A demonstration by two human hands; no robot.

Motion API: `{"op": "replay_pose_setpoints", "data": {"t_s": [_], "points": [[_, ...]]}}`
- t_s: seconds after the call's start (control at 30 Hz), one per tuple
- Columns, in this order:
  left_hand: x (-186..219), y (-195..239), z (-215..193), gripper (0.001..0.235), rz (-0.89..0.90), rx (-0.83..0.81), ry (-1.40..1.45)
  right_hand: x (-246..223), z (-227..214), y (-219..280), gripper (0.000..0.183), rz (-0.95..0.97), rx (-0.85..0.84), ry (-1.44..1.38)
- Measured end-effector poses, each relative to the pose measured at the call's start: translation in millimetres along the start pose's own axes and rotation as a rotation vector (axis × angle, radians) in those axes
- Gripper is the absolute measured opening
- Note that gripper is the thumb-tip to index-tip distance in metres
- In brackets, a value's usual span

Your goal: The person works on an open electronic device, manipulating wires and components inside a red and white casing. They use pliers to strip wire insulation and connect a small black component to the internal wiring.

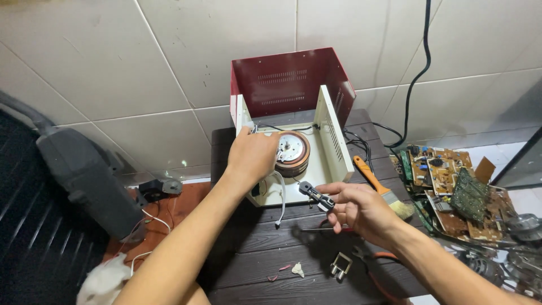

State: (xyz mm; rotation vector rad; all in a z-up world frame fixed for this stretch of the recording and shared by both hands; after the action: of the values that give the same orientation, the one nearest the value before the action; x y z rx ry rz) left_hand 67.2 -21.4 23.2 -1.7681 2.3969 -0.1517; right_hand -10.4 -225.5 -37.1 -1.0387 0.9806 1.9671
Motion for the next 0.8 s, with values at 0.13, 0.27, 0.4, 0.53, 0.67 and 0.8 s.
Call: {"op": "replay_pose_setpoints", "data": {"t_s": [0.13, 0.27, 0.4, 0.53, 0.67, 0.8], "points": [[0.9, 1.1, -1.5, 0.028, 0.007, -0.009, -0.014, 7.7, -10.6, -3.0, 0.052, -0.033, 0.033, 0.029], [1.7, 2.4, -4.3, 0.029, 0.011, 0.004, -0.009, 0.3, 3.7, 1.5, 0.046, -0.069, 0.099, 0.057], [4.2, 4.2, -9.3, 0.028, 0.016, 0.029, -0.043, 10.4, 6.7, -9.3, 0.048, -0.083, 0.125, 0.076], [1.2, 0.9, -7.7, 0.029, 0.035, 0.037, 0.025, 12.8, 10.3, -14.9, 0.043, -0.138, 0.191, 0.053], [8.9, 3.9, -28.8, 0.027, 0.056, 0.046, 0.107, 12.7, 16.9, -21.2, 0.043, -0.177, 0.198, 0.011], [16.6, 12.3, -53.9, 0.038, 0.075, 0.054, 0.164, 4.9, 29.4, -22.9, 0.044, -0.202, 0.188, 0.077]]}}
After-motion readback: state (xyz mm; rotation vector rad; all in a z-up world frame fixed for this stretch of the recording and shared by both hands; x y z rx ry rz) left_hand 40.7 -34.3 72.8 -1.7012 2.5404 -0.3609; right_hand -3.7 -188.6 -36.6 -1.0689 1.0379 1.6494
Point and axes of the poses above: each hand's wrist, its own y-axis away from the middle knuckle, its own z-axis out of the palm, x = y × z, the point moved 8 cm from there along -y, towards the middle knuckle, and after that the axes turned 3 degrees about -x, right-handed, at the moved point
